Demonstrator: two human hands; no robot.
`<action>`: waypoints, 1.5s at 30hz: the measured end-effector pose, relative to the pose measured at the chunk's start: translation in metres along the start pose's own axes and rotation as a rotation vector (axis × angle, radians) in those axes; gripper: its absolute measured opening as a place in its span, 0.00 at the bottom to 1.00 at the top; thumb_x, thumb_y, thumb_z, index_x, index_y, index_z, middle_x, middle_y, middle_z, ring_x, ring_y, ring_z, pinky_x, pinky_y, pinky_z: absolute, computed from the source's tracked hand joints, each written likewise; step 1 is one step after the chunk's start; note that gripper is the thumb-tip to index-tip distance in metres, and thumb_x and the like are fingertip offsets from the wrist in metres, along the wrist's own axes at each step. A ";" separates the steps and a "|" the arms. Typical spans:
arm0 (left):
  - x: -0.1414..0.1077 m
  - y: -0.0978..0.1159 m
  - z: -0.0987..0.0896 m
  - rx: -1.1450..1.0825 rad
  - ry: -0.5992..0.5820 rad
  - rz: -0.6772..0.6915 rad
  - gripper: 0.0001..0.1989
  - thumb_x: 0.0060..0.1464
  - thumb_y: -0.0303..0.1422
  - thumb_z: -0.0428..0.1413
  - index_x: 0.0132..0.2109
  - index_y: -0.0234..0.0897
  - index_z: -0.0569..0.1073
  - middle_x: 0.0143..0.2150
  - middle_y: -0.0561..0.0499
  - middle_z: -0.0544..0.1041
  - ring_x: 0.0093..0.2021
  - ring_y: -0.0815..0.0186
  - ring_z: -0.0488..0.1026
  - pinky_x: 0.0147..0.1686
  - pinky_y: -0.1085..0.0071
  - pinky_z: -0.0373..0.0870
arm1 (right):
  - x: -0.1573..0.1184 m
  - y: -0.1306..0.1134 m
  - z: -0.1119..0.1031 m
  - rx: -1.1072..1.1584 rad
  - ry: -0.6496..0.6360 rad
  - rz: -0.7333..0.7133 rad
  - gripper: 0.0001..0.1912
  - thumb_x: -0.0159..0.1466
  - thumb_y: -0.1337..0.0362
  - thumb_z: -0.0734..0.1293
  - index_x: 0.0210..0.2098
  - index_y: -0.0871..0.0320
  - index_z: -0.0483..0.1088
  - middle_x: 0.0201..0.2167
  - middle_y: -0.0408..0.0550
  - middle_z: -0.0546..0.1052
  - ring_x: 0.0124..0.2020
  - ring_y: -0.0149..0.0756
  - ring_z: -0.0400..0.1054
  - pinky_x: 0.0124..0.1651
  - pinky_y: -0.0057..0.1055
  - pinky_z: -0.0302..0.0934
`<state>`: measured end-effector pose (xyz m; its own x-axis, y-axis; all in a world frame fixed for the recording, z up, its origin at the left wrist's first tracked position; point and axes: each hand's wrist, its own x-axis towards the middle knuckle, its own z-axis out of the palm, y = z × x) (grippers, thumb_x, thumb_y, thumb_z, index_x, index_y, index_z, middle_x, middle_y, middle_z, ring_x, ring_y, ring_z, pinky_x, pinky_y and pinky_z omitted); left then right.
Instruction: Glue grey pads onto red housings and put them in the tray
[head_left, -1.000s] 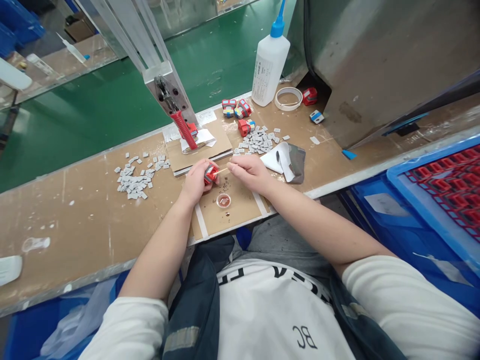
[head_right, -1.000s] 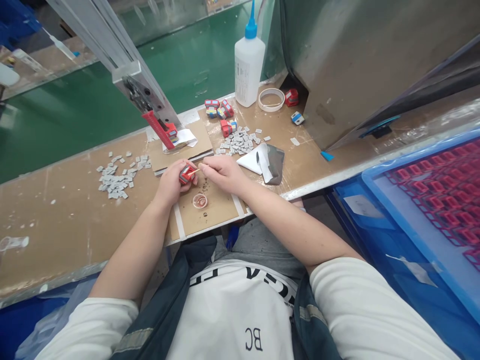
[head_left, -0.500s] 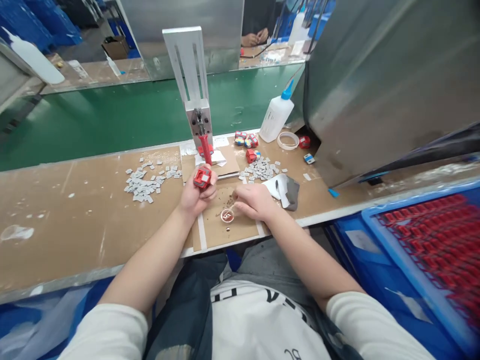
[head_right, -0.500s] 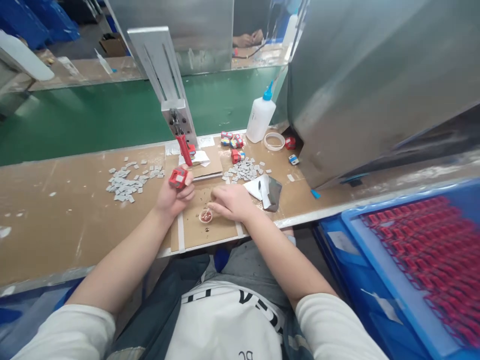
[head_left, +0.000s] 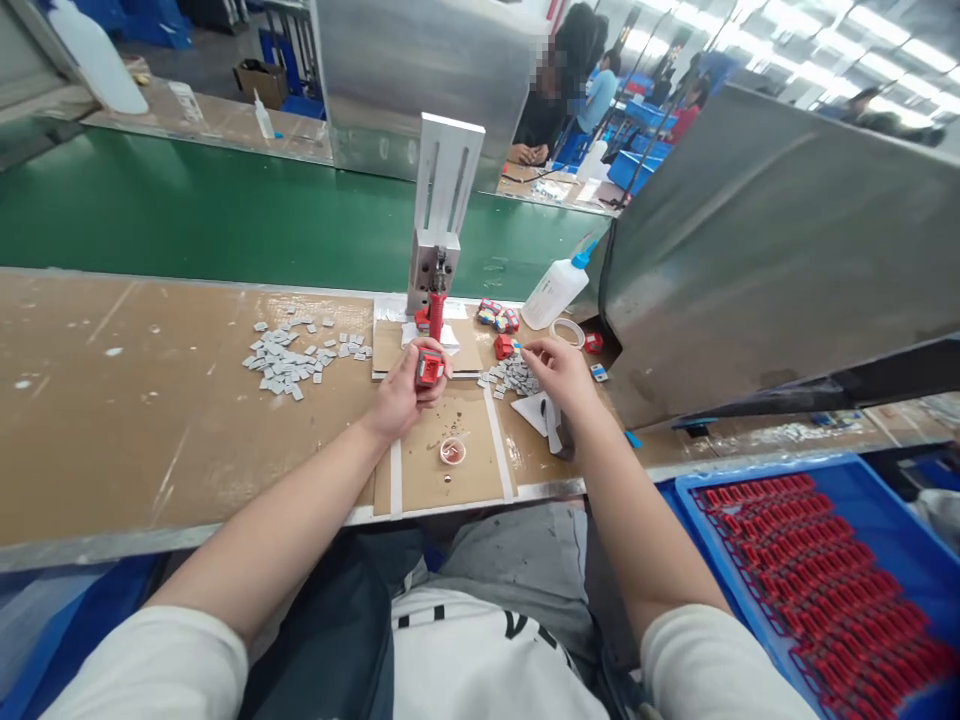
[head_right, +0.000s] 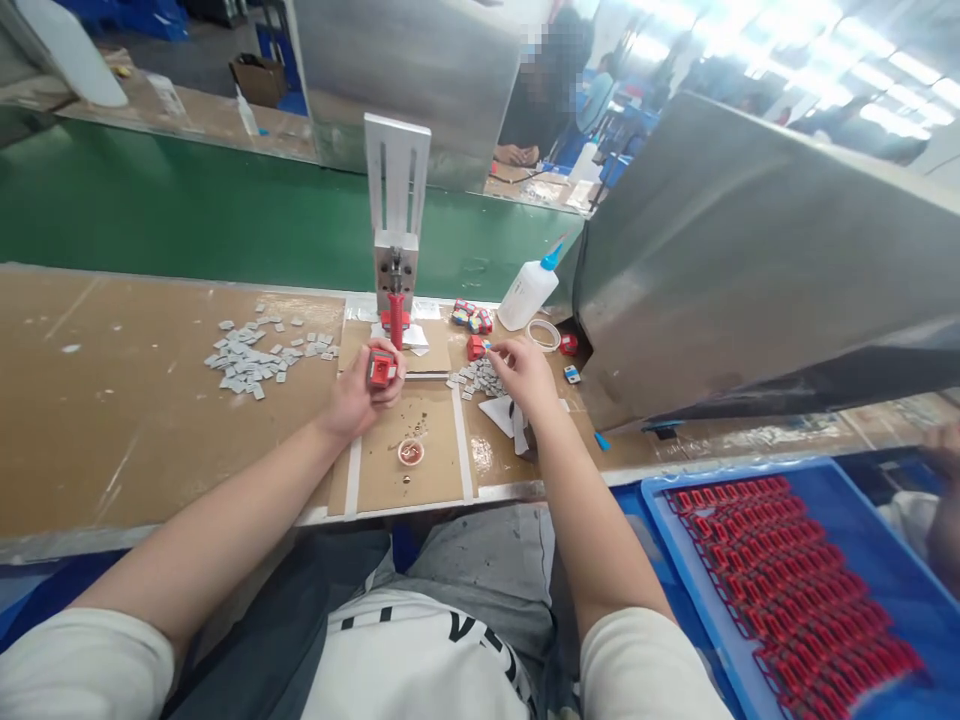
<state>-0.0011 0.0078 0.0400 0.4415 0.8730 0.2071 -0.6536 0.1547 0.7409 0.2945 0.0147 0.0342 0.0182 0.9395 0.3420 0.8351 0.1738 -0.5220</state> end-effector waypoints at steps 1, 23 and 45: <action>-0.001 0.000 -0.001 0.010 0.002 0.005 0.25 0.60 0.57 0.64 0.45 0.41 0.70 0.35 0.54 0.74 0.18 0.78 0.52 0.18 0.78 0.47 | -0.002 -0.002 0.002 -0.003 -0.013 -0.002 0.16 0.70 0.51 0.67 0.41 0.58 0.79 0.35 0.49 0.77 0.33 0.37 0.68 0.42 0.36 0.63; 0.001 -0.006 -0.009 0.038 0.134 -0.123 0.27 0.59 0.57 0.64 0.46 0.38 0.70 0.38 0.52 0.78 0.15 0.79 0.56 0.16 0.78 0.50 | 0.053 0.028 0.011 -0.171 -0.365 0.041 0.20 0.62 0.60 0.75 0.52 0.61 0.76 0.44 0.53 0.79 0.40 0.40 0.70 0.48 0.36 0.66; 0.006 -0.010 -0.007 0.199 0.215 -0.131 0.27 0.62 0.58 0.59 0.43 0.34 0.74 0.37 0.45 0.83 0.14 0.76 0.61 0.16 0.75 0.53 | 0.002 0.049 -0.058 -0.854 -0.410 0.402 0.14 0.69 0.73 0.63 0.50 0.61 0.78 0.49 0.68 0.80 0.48 0.54 0.78 0.46 0.41 0.68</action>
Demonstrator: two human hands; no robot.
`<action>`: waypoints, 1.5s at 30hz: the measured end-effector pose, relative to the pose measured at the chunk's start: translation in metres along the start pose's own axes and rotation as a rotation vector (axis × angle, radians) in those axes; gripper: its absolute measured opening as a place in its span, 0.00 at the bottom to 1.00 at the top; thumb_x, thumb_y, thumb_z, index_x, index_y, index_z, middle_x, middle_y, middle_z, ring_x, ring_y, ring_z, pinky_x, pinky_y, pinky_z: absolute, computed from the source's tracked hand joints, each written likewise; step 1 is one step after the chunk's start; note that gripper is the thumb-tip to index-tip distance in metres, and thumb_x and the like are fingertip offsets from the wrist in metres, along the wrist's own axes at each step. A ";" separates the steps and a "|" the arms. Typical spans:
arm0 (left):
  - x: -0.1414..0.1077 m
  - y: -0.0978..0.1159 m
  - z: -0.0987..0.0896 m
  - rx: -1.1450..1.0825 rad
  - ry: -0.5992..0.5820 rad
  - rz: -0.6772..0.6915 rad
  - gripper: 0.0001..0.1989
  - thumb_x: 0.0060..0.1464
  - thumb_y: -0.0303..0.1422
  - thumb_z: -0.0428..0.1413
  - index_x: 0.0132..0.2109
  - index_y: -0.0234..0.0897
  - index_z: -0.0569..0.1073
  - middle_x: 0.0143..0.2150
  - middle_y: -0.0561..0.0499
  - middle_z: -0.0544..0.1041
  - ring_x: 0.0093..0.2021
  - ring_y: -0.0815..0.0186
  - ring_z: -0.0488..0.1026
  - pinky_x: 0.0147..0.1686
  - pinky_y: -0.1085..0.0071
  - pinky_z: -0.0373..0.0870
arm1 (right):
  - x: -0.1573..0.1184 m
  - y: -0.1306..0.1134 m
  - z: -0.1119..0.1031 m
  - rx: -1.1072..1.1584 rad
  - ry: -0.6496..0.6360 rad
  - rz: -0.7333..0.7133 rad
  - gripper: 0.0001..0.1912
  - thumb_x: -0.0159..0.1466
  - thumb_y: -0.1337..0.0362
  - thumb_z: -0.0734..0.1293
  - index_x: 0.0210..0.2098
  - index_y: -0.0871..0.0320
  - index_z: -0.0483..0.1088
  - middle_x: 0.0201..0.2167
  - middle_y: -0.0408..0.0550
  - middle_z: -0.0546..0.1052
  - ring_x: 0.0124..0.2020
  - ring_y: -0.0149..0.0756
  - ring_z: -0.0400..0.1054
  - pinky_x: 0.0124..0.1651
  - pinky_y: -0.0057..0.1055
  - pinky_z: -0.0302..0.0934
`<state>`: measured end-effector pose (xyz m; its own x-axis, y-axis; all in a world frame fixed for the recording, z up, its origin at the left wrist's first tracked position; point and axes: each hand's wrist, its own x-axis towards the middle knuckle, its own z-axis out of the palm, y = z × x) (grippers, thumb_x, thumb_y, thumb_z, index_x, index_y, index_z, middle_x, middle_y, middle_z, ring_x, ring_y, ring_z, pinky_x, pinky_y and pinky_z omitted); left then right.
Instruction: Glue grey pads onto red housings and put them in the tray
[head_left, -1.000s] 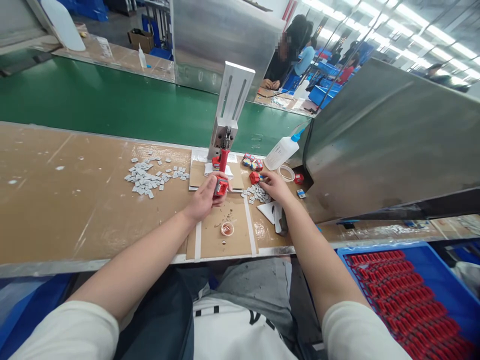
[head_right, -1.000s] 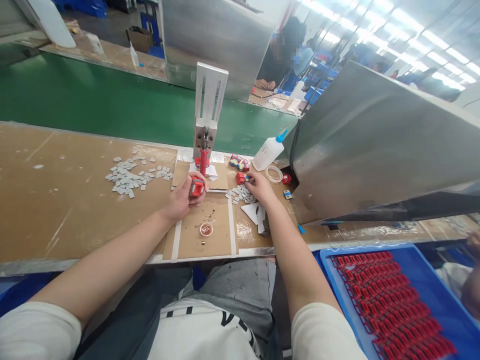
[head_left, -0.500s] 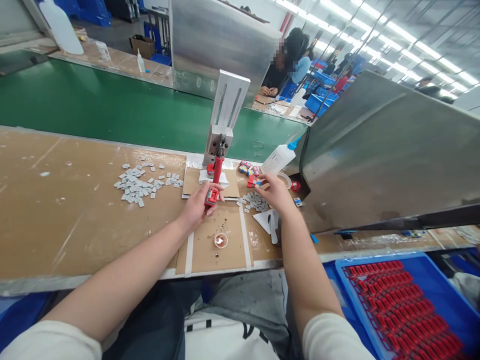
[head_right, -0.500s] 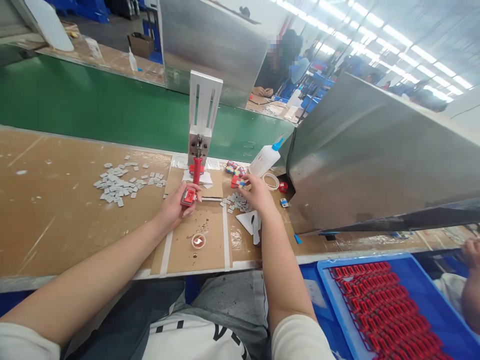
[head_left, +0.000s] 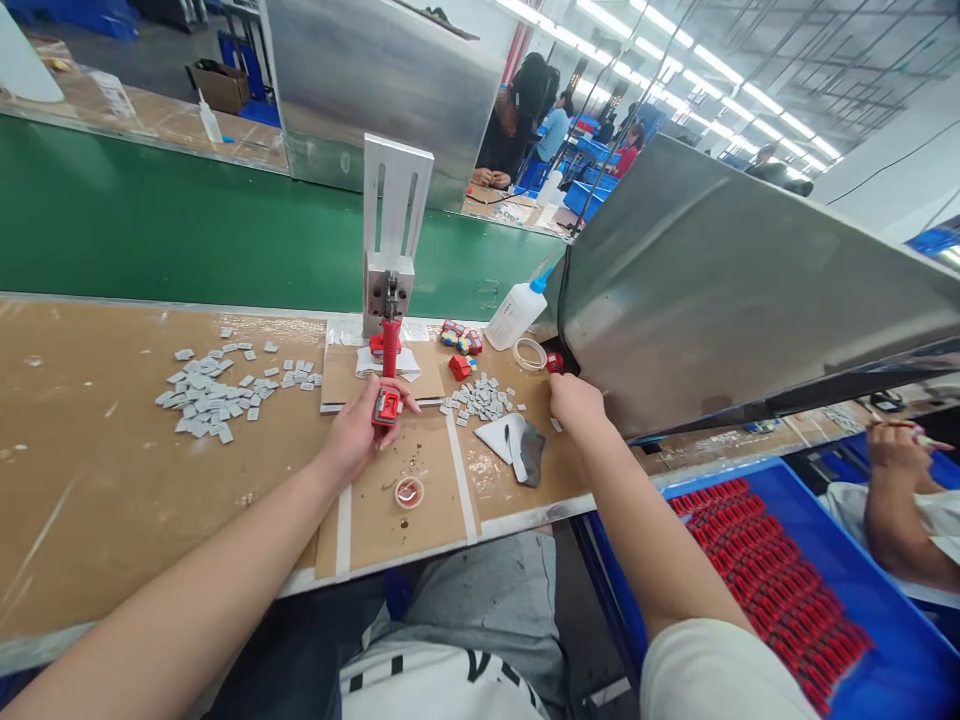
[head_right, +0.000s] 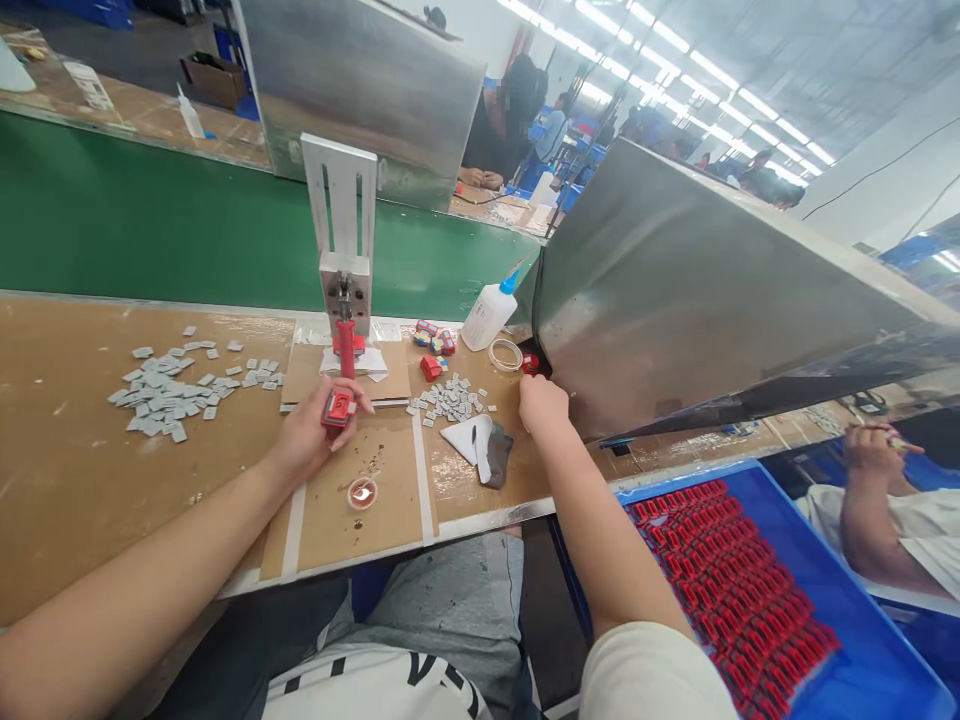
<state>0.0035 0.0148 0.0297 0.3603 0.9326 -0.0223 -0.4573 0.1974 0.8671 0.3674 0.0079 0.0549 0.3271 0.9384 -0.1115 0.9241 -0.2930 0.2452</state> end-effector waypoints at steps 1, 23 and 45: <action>0.000 0.000 0.000 0.003 -0.001 -0.004 0.27 0.63 0.58 0.59 0.43 0.34 0.74 0.37 0.45 0.83 0.14 0.75 0.61 0.15 0.75 0.53 | -0.002 0.002 0.003 -0.017 -0.021 -0.005 0.15 0.68 0.75 0.64 0.50 0.62 0.78 0.48 0.69 0.80 0.48 0.54 0.79 0.46 0.42 0.69; 0.001 0.008 0.005 0.060 0.016 0.068 0.23 0.62 0.57 0.61 0.36 0.40 0.72 0.20 0.58 0.65 0.14 0.74 0.53 0.15 0.77 0.53 | -0.020 -0.191 0.003 2.065 -0.207 -0.876 0.31 0.62 0.54 0.78 0.62 0.53 0.71 0.44 0.45 0.76 0.35 0.28 0.65 0.40 0.27 0.66; -0.011 -0.013 -0.005 0.040 0.146 -0.101 0.20 0.58 0.53 0.58 0.42 0.43 0.65 0.26 0.59 0.65 0.17 0.75 0.46 0.16 0.79 0.44 | -0.050 -0.162 -0.002 1.397 0.276 -1.154 0.21 0.72 0.58 0.72 0.62 0.54 0.72 0.44 0.50 0.81 0.39 0.35 0.75 0.44 0.34 0.73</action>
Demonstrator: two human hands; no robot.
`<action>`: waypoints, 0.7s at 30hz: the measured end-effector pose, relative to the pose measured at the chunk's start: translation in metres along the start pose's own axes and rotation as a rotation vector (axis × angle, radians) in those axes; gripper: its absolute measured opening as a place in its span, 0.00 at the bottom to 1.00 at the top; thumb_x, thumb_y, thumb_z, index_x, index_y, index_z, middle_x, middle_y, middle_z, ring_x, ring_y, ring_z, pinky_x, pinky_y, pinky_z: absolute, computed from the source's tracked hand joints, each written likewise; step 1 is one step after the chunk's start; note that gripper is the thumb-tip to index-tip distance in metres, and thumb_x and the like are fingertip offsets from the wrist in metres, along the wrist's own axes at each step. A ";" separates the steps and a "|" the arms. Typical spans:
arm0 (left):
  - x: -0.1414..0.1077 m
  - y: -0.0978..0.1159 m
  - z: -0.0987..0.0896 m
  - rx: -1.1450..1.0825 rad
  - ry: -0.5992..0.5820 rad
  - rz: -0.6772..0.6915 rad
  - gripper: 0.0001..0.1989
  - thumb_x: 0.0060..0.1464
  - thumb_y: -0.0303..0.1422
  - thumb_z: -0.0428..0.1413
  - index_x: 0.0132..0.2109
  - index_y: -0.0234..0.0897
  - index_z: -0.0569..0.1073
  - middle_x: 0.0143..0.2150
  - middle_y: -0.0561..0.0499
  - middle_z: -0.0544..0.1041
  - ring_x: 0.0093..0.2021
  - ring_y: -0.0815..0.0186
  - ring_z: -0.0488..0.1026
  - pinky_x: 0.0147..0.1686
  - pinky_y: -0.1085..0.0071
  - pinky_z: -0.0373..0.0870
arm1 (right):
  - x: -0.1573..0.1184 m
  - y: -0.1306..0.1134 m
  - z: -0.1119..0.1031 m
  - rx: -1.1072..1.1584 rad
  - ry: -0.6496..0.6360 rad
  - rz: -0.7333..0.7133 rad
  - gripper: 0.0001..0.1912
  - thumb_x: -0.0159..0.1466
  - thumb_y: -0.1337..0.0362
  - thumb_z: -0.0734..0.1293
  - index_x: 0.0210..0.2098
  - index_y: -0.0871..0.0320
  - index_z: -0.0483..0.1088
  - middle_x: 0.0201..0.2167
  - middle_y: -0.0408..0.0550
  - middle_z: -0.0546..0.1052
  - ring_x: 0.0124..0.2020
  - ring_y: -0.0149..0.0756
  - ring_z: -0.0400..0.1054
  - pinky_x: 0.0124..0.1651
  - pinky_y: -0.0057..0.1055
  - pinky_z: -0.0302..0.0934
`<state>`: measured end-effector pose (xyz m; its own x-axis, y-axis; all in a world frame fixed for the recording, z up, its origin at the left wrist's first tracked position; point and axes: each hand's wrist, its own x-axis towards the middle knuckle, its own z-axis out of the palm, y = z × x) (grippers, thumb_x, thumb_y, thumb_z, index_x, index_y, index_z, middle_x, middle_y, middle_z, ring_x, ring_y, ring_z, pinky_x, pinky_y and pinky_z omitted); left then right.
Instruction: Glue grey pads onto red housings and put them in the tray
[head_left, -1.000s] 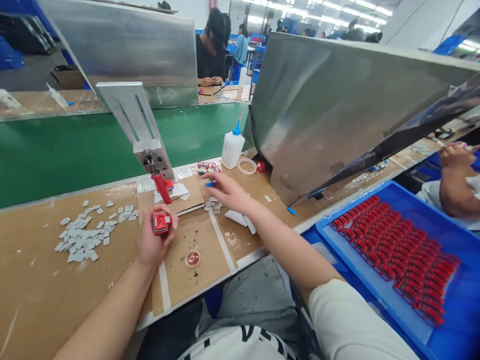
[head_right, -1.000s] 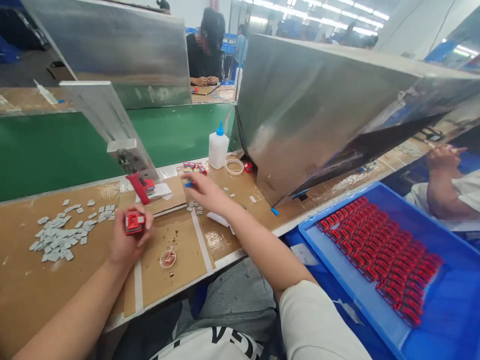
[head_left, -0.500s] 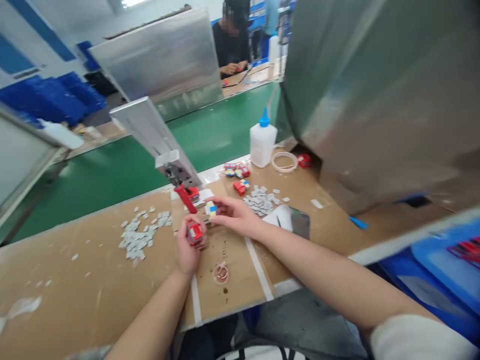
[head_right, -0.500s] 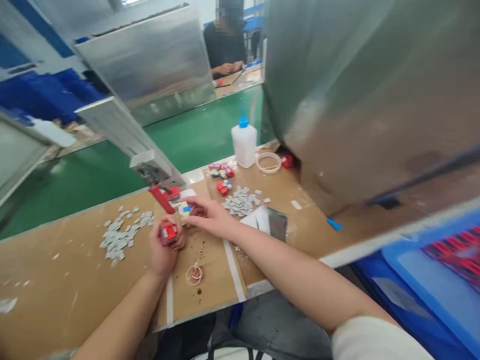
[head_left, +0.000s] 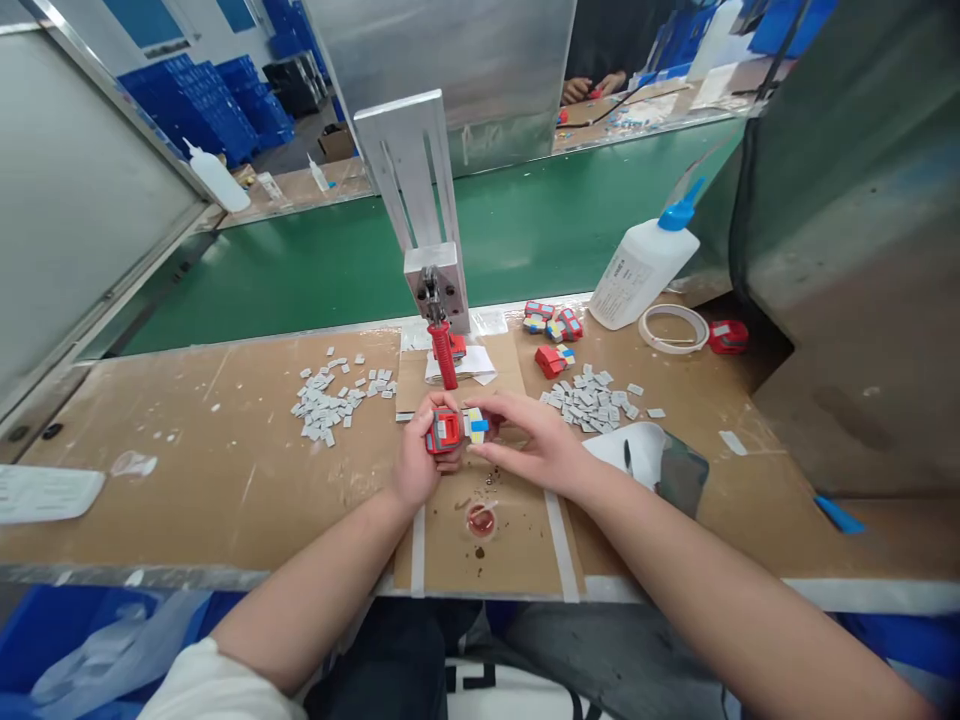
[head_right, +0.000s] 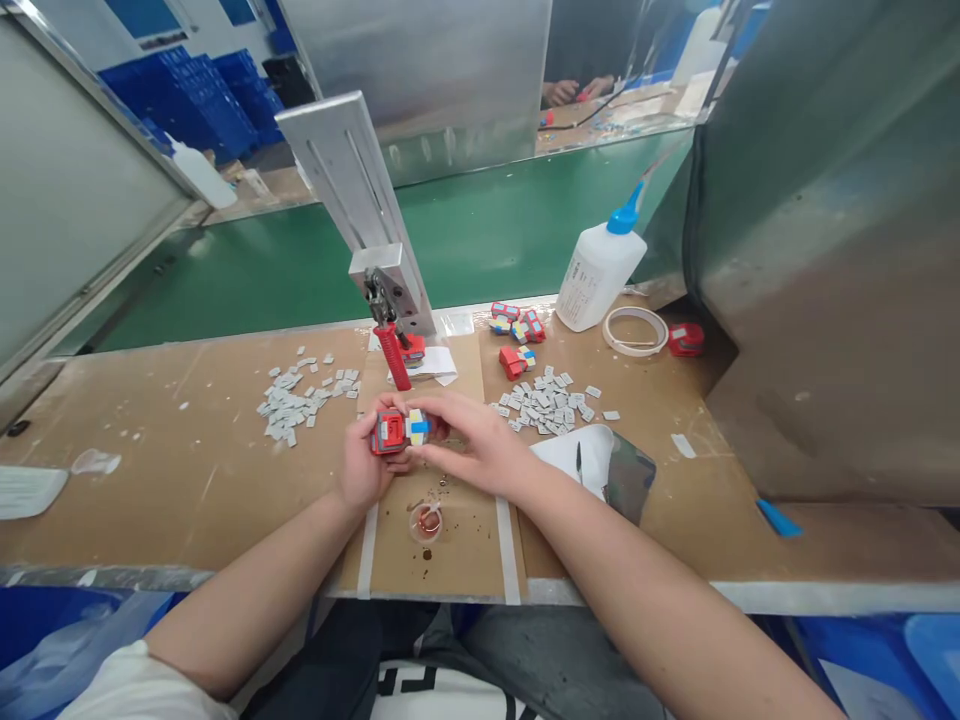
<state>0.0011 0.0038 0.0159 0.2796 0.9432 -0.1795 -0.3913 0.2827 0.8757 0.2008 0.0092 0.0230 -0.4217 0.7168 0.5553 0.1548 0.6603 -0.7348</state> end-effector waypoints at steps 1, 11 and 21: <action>0.000 0.002 0.001 -0.026 -0.019 -0.007 0.19 0.58 0.52 0.58 0.42 0.43 0.65 0.25 0.60 0.65 0.17 0.76 0.44 0.15 0.80 0.44 | 0.000 0.000 0.000 -0.010 0.009 0.000 0.20 0.72 0.57 0.71 0.61 0.55 0.72 0.43 0.50 0.81 0.39 0.35 0.75 0.44 0.33 0.73; -0.004 0.020 0.007 -0.188 -0.213 -0.270 0.12 0.65 0.46 0.55 0.44 0.44 0.65 0.23 0.61 0.60 0.18 0.76 0.39 0.14 0.83 0.44 | 0.000 0.003 -0.004 -0.066 0.091 -0.002 0.21 0.72 0.57 0.71 0.63 0.52 0.71 0.41 0.47 0.79 0.38 0.35 0.74 0.44 0.33 0.73; -0.003 0.026 0.000 -0.073 -0.338 -0.496 0.24 0.63 0.57 0.55 0.42 0.39 0.68 0.22 0.61 0.58 0.18 0.76 0.38 0.13 0.82 0.40 | 0.003 0.005 -0.017 -0.105 0.046 -0.066 0.24 0.74 0.58 0.69 0.67 0.52 0.67 0.44 0.49 0.78 0.40 0.36 0.72 0.45 0.35 0.73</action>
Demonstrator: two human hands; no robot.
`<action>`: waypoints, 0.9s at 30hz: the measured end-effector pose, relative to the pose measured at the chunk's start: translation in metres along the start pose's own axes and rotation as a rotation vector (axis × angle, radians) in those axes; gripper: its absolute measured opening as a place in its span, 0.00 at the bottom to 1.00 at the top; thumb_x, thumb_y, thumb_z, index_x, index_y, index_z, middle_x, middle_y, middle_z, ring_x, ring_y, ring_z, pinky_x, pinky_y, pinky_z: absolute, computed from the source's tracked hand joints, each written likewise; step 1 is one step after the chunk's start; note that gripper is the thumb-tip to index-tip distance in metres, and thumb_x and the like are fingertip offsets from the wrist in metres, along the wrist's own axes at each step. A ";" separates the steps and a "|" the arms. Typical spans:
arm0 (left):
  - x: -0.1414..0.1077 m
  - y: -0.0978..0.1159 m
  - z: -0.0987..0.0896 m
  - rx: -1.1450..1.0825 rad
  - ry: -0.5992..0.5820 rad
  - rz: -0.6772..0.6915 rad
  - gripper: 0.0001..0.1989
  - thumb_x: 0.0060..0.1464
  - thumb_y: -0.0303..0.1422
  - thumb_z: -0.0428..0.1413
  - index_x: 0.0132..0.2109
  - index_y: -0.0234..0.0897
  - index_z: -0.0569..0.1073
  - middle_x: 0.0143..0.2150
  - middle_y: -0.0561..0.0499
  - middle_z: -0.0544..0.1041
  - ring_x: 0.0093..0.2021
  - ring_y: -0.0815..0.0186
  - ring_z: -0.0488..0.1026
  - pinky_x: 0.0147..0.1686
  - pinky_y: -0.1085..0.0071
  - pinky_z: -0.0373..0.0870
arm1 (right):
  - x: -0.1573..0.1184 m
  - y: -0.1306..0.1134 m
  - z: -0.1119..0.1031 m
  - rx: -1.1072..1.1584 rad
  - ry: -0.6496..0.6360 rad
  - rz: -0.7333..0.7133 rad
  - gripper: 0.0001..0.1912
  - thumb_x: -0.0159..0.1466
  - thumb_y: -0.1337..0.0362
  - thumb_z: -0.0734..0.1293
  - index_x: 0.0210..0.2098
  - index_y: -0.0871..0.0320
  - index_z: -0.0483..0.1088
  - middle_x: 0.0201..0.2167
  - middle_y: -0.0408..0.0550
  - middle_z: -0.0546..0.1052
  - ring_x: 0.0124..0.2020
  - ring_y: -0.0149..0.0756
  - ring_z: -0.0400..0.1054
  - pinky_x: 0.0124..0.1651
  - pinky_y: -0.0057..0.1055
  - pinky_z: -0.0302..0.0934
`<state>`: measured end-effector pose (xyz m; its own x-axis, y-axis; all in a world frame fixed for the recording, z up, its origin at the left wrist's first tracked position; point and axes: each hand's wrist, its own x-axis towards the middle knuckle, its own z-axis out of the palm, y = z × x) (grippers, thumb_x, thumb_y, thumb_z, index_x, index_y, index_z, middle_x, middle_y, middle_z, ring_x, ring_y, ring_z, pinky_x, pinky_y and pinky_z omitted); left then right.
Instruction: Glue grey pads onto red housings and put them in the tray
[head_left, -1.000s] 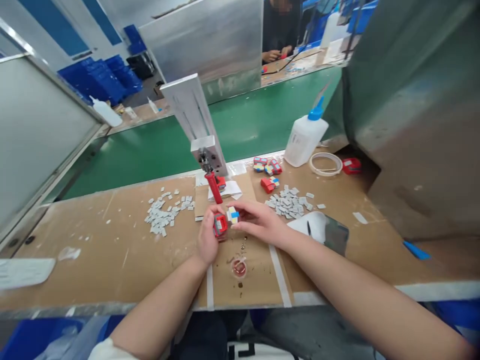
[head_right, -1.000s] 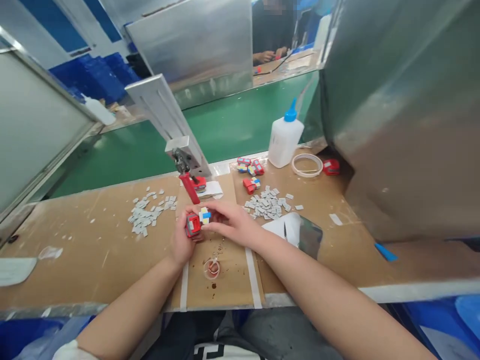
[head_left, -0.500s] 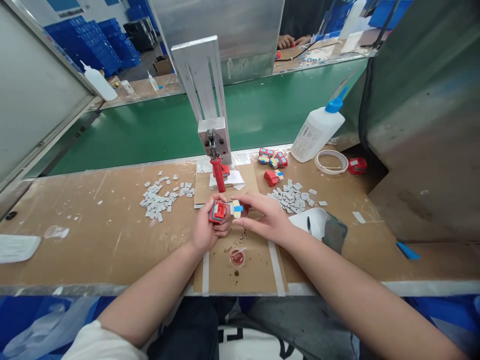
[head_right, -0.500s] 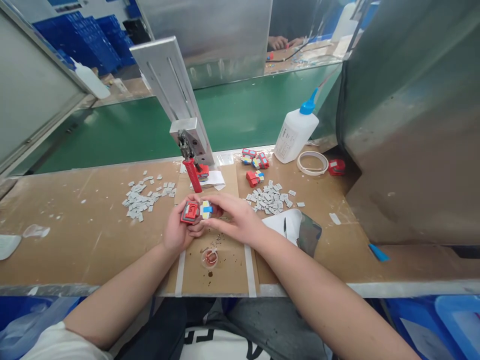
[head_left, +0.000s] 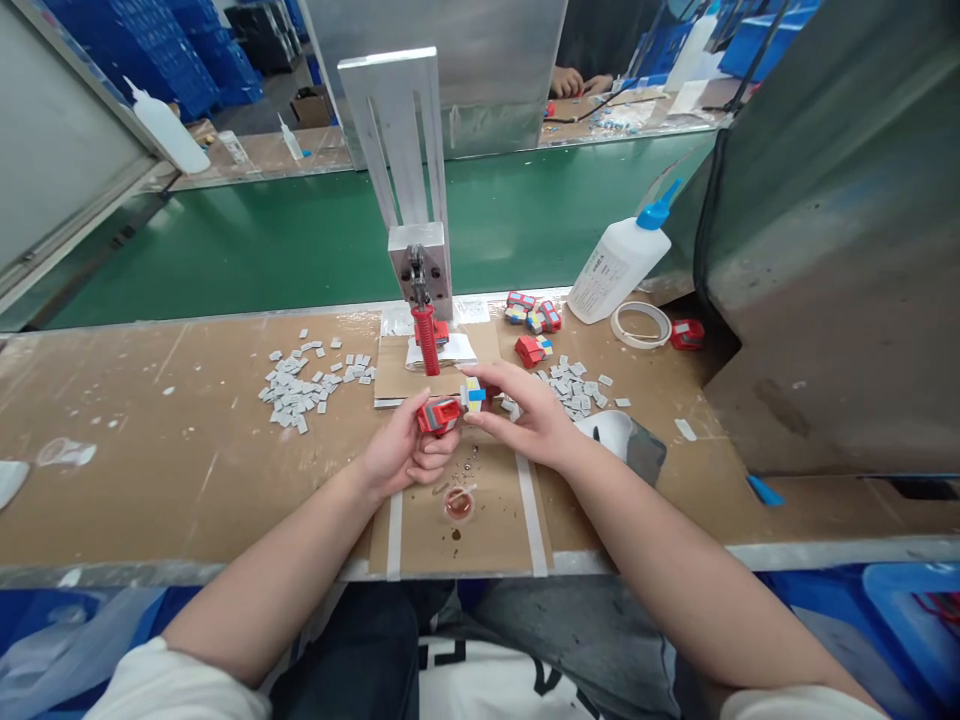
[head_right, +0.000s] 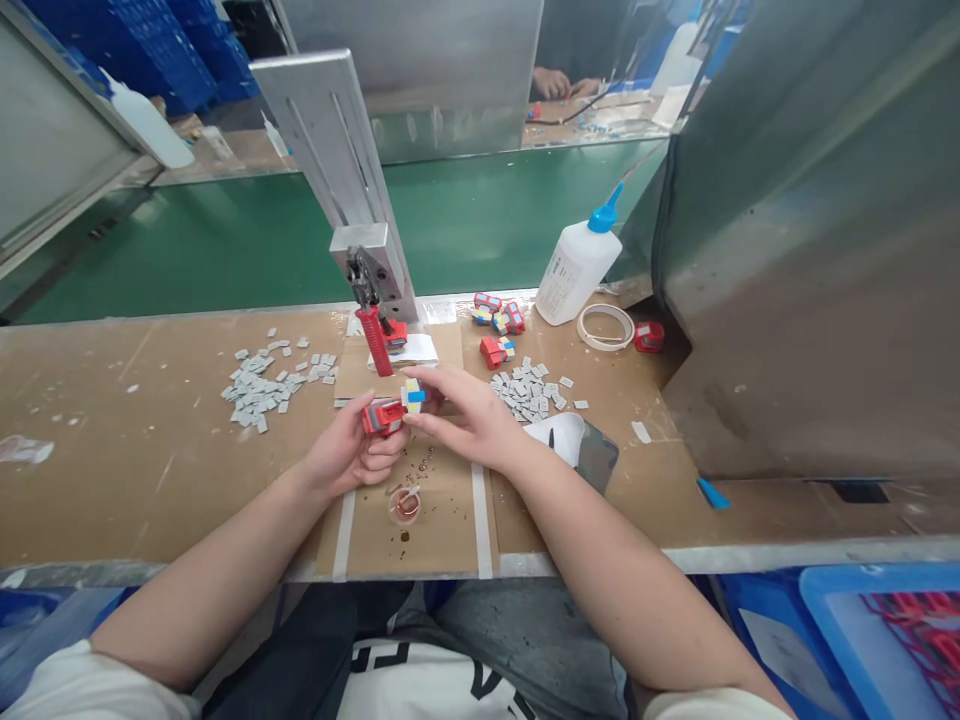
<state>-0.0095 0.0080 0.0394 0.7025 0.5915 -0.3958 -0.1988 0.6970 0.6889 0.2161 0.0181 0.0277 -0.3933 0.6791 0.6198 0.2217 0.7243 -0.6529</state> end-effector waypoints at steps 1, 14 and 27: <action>0.001 -0.001 -0.001 0.050 0.015 -0.012 0.27 0.63 0.61 0.53 0.41 0.39 0.69 0.20 0.62 0.57 0.17 0.76 0.38 0.13 0.81 0.40 | 0.000 0.000 -0.002 -0.006 -0.029 -0.030 0.24 0.74 0.59 0.69 0.68 0.52 0.66 0.45 0.49 0.78 0.41 0.36 0.73 0.45 0.35 0.73; 0.005 -0.006 -0.007 0.164 0.199 -0.033 0.36 0.57 0.71 0.51 0.31 0.40 0.74 0.14 0.57 0.55 0.13 0.74 0.40 0.12 0.77 0.34 | -0.006 0.000 -0.004 -0.432 -0.360 -0.170 0.24 0.77 0.64 0.62 0.71 0.47 0.67 0.39 0.49 0.76 0.38 0.38 0.71 0.41 0.33 0.68; 0.011 -0.013 -0.003 0.161 0.147 0.009 0.34 0.59 0.68 0.52 0.29 0.40 0.68 0.22 0.56 0.56 0.18 0.73 0.41 0.15 0.76 0.37 | -0.008 -0.006 0.003 -0.256 -0.304 -0.022 0.24 0.78 0.57 0.61 0.71 0.49 0.68 0.41 0.51 0.70 0.40 0.38 0.68 0.43 0.36 0.70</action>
<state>-0.0017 0.0070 0.0244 0.5914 0.6585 -0.4654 -0.0850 0.6249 0.7761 0.2151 0.0084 0.0252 -0.6382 0.6249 0.4496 0.4110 0.7704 -0.4874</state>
